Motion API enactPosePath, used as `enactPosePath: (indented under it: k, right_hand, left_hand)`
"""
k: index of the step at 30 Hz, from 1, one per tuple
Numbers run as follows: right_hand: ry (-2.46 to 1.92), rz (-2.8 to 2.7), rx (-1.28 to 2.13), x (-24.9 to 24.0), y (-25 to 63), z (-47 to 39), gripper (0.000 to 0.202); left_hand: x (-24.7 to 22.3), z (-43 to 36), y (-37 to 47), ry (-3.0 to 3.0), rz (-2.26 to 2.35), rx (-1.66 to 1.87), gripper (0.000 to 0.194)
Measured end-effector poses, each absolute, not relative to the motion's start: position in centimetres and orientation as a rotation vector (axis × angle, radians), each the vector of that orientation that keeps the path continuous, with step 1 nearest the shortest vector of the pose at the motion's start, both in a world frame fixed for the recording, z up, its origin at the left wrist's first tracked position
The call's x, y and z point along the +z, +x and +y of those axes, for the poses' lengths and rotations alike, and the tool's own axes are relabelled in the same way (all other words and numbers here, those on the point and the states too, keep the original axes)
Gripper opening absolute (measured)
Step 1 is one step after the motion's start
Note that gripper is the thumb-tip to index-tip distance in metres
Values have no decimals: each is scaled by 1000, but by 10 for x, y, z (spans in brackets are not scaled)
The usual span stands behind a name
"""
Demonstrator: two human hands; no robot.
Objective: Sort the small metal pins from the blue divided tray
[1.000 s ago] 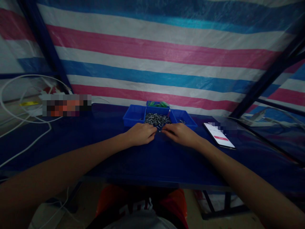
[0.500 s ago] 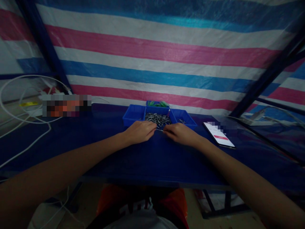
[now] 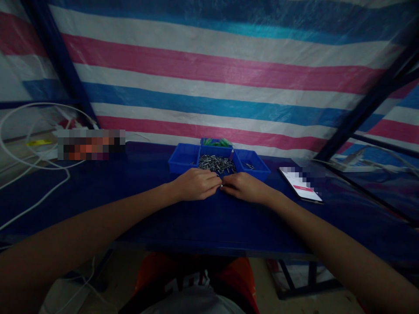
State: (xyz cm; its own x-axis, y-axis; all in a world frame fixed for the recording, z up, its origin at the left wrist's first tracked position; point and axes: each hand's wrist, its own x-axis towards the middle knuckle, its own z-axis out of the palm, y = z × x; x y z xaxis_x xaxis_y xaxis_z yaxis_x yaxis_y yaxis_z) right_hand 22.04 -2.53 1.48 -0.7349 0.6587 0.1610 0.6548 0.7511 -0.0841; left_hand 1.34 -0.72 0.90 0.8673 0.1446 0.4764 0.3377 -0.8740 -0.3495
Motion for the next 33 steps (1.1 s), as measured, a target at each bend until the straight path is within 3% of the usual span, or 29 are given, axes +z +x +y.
enactPosePath:
  k: [19, 33]
  right_hand:
    - [-1170, -2678, -58, 23, 224, -27, 19]
    - [-969, -2661, -48, 27, 220, -36, 25]
  left_hand:
    - [2, 5, 12, -2585, -714, -560, 13]
    - [7, -3, 16, -2765, -816, -424, 14]
